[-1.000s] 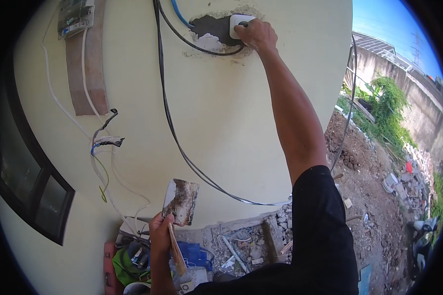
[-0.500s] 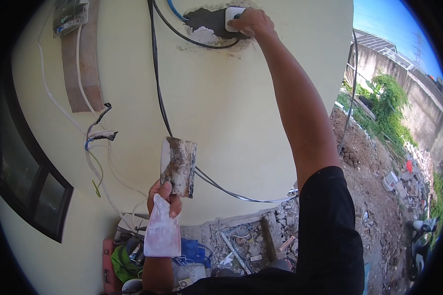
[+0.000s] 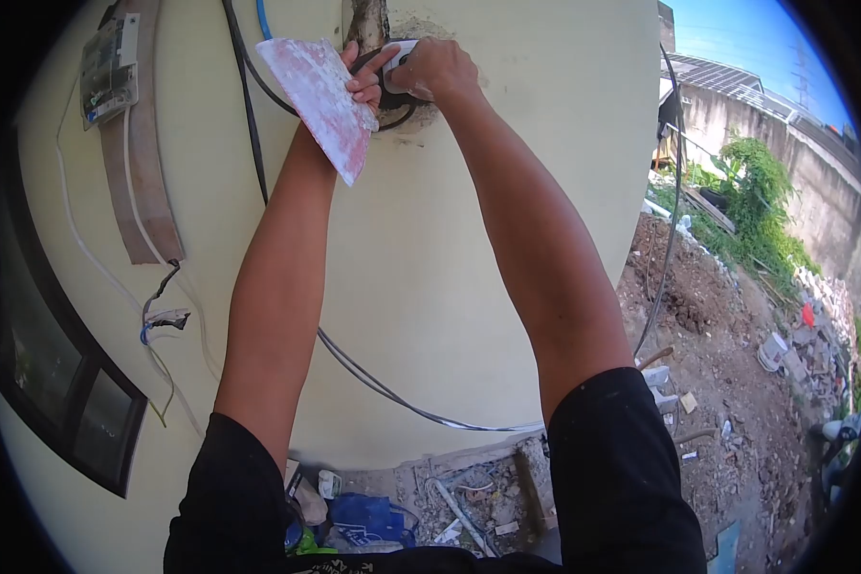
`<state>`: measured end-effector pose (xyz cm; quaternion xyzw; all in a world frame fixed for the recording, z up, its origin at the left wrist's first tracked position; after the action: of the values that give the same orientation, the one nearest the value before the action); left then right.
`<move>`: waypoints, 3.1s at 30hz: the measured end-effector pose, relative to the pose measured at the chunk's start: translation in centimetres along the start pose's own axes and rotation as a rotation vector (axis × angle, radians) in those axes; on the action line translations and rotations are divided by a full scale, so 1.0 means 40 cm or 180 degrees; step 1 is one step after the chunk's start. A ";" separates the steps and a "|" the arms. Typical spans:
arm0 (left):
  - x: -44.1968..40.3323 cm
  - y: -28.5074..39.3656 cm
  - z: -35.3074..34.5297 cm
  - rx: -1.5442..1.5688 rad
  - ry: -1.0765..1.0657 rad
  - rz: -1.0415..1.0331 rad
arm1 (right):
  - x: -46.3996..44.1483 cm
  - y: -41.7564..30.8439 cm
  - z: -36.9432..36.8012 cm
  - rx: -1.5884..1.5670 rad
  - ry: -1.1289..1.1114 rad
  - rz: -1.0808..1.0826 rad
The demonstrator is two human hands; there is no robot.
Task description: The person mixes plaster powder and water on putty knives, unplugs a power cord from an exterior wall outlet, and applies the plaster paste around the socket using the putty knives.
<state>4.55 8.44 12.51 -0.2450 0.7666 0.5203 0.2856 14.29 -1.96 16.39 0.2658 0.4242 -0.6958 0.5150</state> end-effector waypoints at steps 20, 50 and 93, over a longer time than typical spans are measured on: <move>-0.088 0.002 0.004 -0.1164 0.1480 -0.0076 | -0.017 0.006 0.035 -0.1008 -0.0550 -0.0147; 0.801 -0.173 -0.205 -0.1480 0.3191 0.0218 | 0.024 -0.045 0.008 0.0681 0.0136 0.1815; 1.565 -0.494 -0.175 -0.0747 0.4413 0.2066 | 0.216 -0.115 -0.192 0.0812 0.1272 0.2297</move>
<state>-28.32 -9.72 -41.79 -0.3065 0.7435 0.3835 -0.4540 6.61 0.94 7.05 0.5882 0.3060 -0.4529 0.5960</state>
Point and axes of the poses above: each hand's wrist, its own x-axis away from the middle knuckle, its own z-axis out of the back of the hand, y = z × x, the point moved 3 cm from there along -x, towards the middle knuckle, and after that the axes turned 10 degrees about -x, right-handed, at the moved point
